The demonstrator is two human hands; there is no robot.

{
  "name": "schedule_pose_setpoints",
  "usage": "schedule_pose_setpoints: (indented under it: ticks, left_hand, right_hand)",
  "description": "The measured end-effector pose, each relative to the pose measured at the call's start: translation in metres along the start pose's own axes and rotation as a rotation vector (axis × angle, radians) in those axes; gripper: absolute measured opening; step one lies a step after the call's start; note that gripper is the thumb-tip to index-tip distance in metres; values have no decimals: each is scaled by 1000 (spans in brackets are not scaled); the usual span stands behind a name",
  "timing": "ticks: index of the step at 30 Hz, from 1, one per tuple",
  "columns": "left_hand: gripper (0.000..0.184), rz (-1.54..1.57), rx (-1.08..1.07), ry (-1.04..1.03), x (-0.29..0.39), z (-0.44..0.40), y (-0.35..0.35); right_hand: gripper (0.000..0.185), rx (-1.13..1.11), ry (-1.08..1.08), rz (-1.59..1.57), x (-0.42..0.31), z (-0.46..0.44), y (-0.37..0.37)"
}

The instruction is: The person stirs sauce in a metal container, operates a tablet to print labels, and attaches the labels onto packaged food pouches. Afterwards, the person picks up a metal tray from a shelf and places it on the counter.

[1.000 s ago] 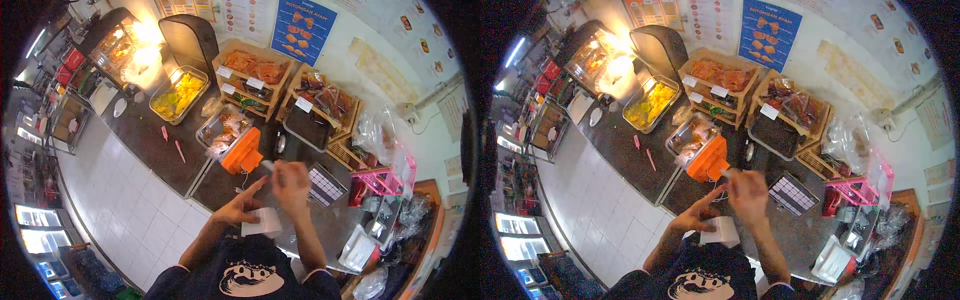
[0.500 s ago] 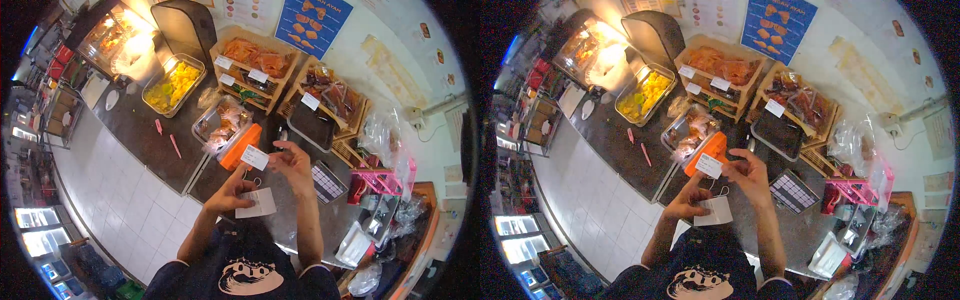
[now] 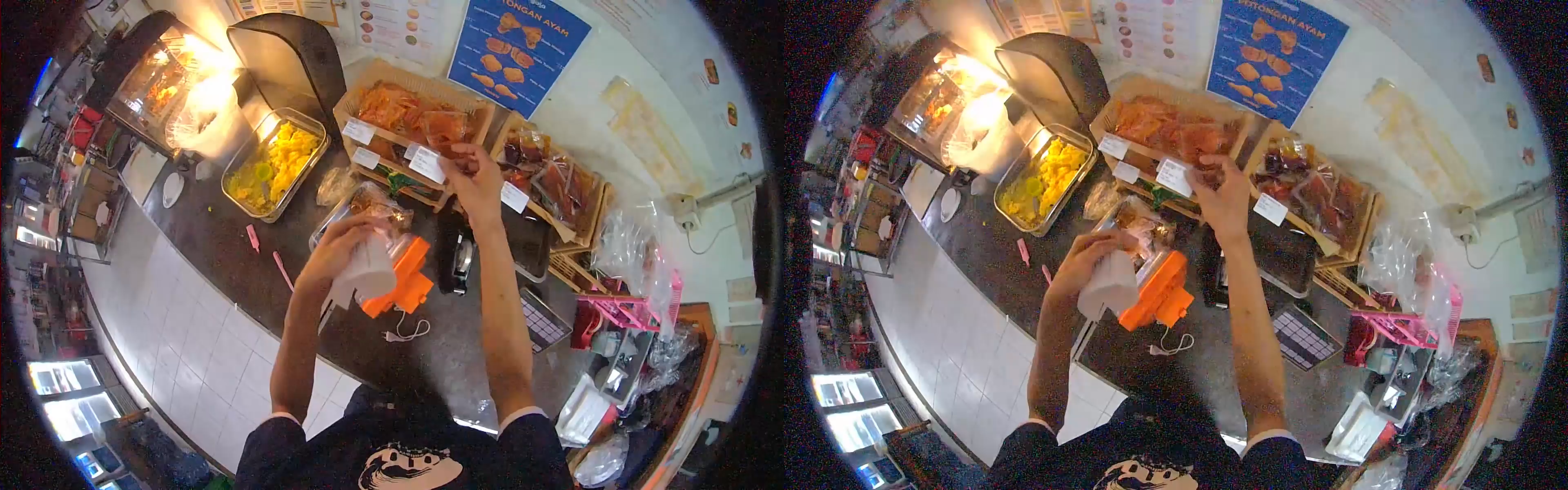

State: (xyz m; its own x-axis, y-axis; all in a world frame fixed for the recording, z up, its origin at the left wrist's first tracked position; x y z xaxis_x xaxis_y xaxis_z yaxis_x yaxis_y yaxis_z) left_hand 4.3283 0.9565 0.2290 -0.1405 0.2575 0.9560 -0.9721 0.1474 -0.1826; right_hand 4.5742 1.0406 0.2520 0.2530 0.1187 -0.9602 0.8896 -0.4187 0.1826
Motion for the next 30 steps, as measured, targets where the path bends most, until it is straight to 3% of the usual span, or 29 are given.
schedule_pose_setpoints:
  ticks: [3,6,10,12,19,22,25,28,29,30]
  left_hand:
    - [28,-186,-12,-15,5,-30,2]
    - [32,-92,-70,-111,-19,-54,8]
    - [36,-107,24,-31,-13,-57,1]
    - [37,-112,63,-187,-23,-67,5]
    - [26,-4,62,-193,-22,-86,2]
    - [22,207,213,-93,-16,-91,-3]
    - [28,219,230,-163,-12,-101,5]
    - [35,239,358,-80,-1,-105,13]
    - [35,237,362,-84,1,-107,16]
    - [35,329,401,-66,2,-109,21]
  right_hand:
    - [28,-3,126,-30,18,-18,-17]
    - [26,-6,146,40,14,-21,-22]
    - [25,-34,59,17,22,-22,-24]
    - [25,-61,23,26,18,-19,-21]
    - [27,-82,-70,-106,23,-14,-14]
    - [27,-105,39,-1,20,-16,-18]
    - [27,-147,-138,-126,12,-17,-41]
    - [30,-168,-310,-155,-3,-26,-77]
    - [30,-171,-307,-159,2,-31,-92]
    - [30,-113,-173,-72,12,-36,-107]
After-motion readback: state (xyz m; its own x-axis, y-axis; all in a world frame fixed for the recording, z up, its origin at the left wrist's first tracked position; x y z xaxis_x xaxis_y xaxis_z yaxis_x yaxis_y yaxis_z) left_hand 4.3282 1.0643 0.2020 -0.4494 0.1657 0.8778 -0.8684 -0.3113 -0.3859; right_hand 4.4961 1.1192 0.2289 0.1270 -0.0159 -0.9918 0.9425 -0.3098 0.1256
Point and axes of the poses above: each hand's wrist, its own z-axis away from the middle knuckle, its own y-axis out of the back of the hand, x = y × z, the point moved 2 cm from there along -z, towards the middle knuckle, and after that the axes turned 11 degrees about x, right-handed, at the moved point
